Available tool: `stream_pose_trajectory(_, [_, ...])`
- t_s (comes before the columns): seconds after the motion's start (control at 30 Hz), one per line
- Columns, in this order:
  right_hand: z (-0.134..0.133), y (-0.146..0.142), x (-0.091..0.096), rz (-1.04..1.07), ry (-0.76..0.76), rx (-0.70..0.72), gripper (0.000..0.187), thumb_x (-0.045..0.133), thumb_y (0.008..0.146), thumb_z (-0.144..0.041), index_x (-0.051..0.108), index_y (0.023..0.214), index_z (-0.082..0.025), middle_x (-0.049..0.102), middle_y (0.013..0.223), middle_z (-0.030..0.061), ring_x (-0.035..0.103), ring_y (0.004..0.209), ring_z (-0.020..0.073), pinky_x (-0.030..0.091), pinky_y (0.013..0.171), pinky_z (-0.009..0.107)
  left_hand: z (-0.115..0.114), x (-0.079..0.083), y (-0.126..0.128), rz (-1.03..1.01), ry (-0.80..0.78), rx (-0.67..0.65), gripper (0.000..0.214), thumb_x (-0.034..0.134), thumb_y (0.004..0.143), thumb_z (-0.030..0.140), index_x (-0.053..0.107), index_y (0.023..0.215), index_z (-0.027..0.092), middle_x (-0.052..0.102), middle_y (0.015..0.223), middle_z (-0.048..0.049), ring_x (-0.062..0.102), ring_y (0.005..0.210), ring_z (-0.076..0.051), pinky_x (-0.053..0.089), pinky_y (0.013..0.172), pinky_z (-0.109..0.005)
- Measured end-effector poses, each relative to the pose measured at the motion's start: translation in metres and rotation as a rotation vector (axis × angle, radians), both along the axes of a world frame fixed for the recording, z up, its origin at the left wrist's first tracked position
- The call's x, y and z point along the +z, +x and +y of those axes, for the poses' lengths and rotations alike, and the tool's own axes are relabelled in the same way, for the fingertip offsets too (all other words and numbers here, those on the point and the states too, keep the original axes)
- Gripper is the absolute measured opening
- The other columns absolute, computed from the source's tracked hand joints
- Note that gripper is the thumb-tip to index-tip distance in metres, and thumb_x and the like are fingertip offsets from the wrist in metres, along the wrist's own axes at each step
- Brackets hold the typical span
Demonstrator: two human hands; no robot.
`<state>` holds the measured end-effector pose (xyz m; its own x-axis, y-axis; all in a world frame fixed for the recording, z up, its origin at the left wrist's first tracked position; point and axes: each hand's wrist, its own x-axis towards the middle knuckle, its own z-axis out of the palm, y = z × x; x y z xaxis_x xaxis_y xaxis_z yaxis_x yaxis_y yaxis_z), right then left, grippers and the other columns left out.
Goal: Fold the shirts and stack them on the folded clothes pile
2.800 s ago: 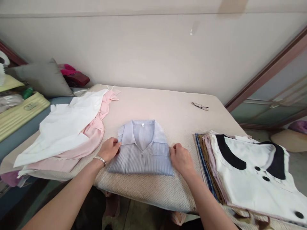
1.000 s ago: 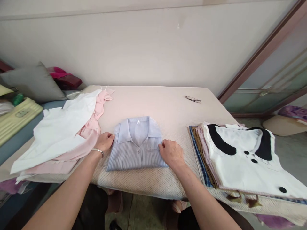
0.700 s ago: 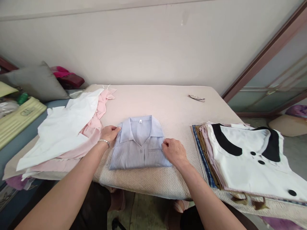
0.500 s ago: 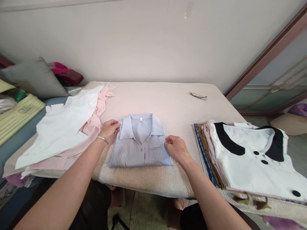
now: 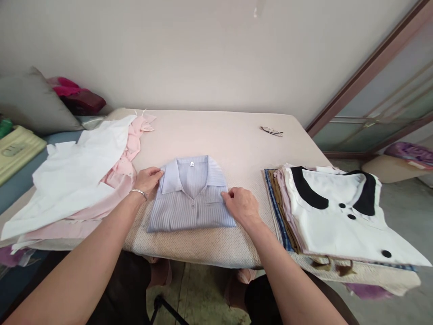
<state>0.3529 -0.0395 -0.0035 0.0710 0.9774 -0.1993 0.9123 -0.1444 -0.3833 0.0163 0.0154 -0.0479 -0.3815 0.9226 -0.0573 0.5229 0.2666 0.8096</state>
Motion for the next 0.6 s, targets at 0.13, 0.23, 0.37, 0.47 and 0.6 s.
stream_pose_trajectory(0.13, [0.006, 0.005, -0.008, 0.088, -0.01, 0.002, 0.02, 0.058, 0.086, -0.028, 0.073, 0.075, -0.022, 0.073, 0.079, 0.0062, 0.063, 0.072, 0.0183, 0.037, 0.062, 0.029, 0.0, 0.003, -0.001, 0.085, -0.04, -0.064, 0.04, 0.057, 0.086, 0.035, 0.072, 0.119, 0.017, 0.077, 0.093, -0.0045, 0.068, 0.081, -0.019, 0.049, 0.073, -0.027])
stream_pose_trajectory(0.23, [0.009, 0.011, -0.008, 0.113, 0.008, -0.019, 0.029, 0.053, 0.091, -0.034, 0.074, 0.076, -0.02, 0.072, 0.078, 0.0084, 0.063, 0.07, 0.0186, 0.039, 0.064, 0.029, -0.002, 0.009, -0.001, 0.178, -0.085, -0.095, 0.045, 0.058, 0.086, 0.027, 0.067, 0.13, 0.02, 0.076, 0.086, -0.0042, 0.069, 0.084, -0.022, 0.049, 0.08, -0.031])
stream_pose_trajectory(0.37, [0.007, 0.012, -0.006, 0.069, -0.008, 0.009, 0.042, 0.053, 0.092, -0.051, 0.072, 0.072, -0.019, 0.072, 0.076, 0.0102, 0.064, 0.071, 0.0211, 0.04, 0.065, 0.031, -0.003, 0.013, 0.002, 0.367, -0.135, -0.105, 0.052, 0.056, 0.091, 0.031, 0.056, 0.141, 0.017, 0.076, 0.099, -0.0096, 0.068, 0.101, -0.028, 0.046, 0.089, -0.035])
stream_pose_trajectory(0.47, [0.006, 0.009, -0.006, 0.084, -0.023, 0.025, 0.036, 0.062, 0.087, -0.05, 0.073, 0.071, -0.02, 0.072, 0.077, 0.0088, 0.065, 0.074, 0.0216, 0.04, 0.064, 0.031, -0.003, 0.012, 0.004, 0.46, -0.177, -0.115, 0.048, 0.054, 0.093, 0.035, 0.057, 0.136, 0.016, 0.075, 0.105, -0.0117, 0.067, 0.104, -0.029, 0.046, 0.088, -0.035])
stream_pose_trajectory(0.6, [0.005, 0.007, -0.006, 0.101, -0.015, 0.028, 0.028, 0.062, 0.088, -0.043, 0.073, 0.072, -0.022, 0.071, 0.075, 0.0052, 0.063, 0.07, 0.019, 0.039, 0.062, 0.03, -0.003, 0.011, 0.005, 0.496, -0.19, -0.117, 0.043, 0.054, 0.094, 0.036, 0.058, 0.131, 0.016, 0.074, 0.111, -0.0136, 0.066, 0.109, -0.03, 0.045, 0.09, -0.035])
